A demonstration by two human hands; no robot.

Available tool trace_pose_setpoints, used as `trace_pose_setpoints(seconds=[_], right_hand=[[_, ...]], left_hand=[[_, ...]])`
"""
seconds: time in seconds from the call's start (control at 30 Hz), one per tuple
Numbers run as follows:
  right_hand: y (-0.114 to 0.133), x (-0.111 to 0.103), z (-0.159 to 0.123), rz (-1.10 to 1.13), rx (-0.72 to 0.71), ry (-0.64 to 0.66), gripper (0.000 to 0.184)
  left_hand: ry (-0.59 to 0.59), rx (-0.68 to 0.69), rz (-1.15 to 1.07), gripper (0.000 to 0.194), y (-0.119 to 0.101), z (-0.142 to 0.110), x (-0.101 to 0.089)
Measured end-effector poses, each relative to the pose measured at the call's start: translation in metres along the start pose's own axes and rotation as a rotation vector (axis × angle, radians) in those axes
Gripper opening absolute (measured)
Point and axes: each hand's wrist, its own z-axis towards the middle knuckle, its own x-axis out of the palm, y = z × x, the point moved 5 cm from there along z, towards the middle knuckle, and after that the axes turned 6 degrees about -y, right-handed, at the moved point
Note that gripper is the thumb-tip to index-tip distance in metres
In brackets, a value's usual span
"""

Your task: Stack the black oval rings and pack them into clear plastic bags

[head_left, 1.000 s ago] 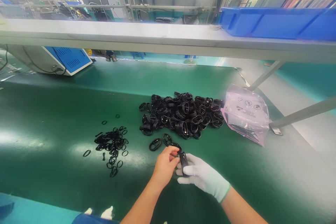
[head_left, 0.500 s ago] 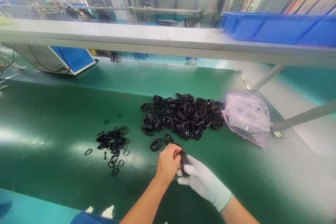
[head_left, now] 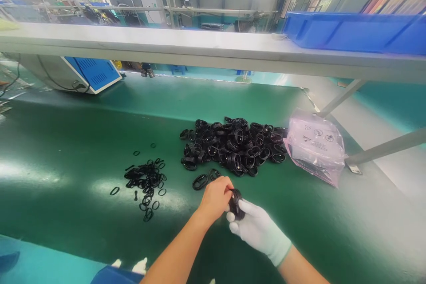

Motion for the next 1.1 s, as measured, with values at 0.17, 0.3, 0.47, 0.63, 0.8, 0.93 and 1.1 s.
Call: trace_pose_setpoints(seconds=[0.17, 0.3, 0.47, 0.63, 0.8, 0.93, 1.1], right_hand=[[0.003, 0.001, -0.005, 0.07, 0.113, 0.053, 0.033], [0.009, -0.001, 0.0, -0.142, -0.024, -0.022, 0.029], [0.023, -0.02, 0.003, -0.791, -0.393, -0.433, 0.049], [0.023, -0.023, -0.005, -0.685, -0.288, -0.304, 0.059], [0.022, -0.005, -0.018, -0.46, -0.1, -0.026, 0.051], [0.016, 0.001, -0.017, -0.42, -0.094, 0.016, 0.055], [0.014, -0.001, -0.014, -0.422, -0.098, -0.014, 0.055]], left_hand=[[0.175, -0.124, -0.242, 0.026, -0.003, 0.005, -0.012], [0.218, -0.153, -0.218, 0.029, -0.001, -0.001, -0.012], [0.23, -0.357, -0.26, 0.035, 0.02, -0.015, 0.007], [0.238, -0.281, -0.465, 0.027, 0.026, -0.02, 0.015], [0.178, -0.25, -0.502, 0.029, 0.024, -0.019, 0.015], [0.142, -0.231, -0.485, 0.028, 0.017, -0.021, 0.017], [-0.055, -0.396, -0.498, 0.019, 0.024, -0.032, 0.01]])
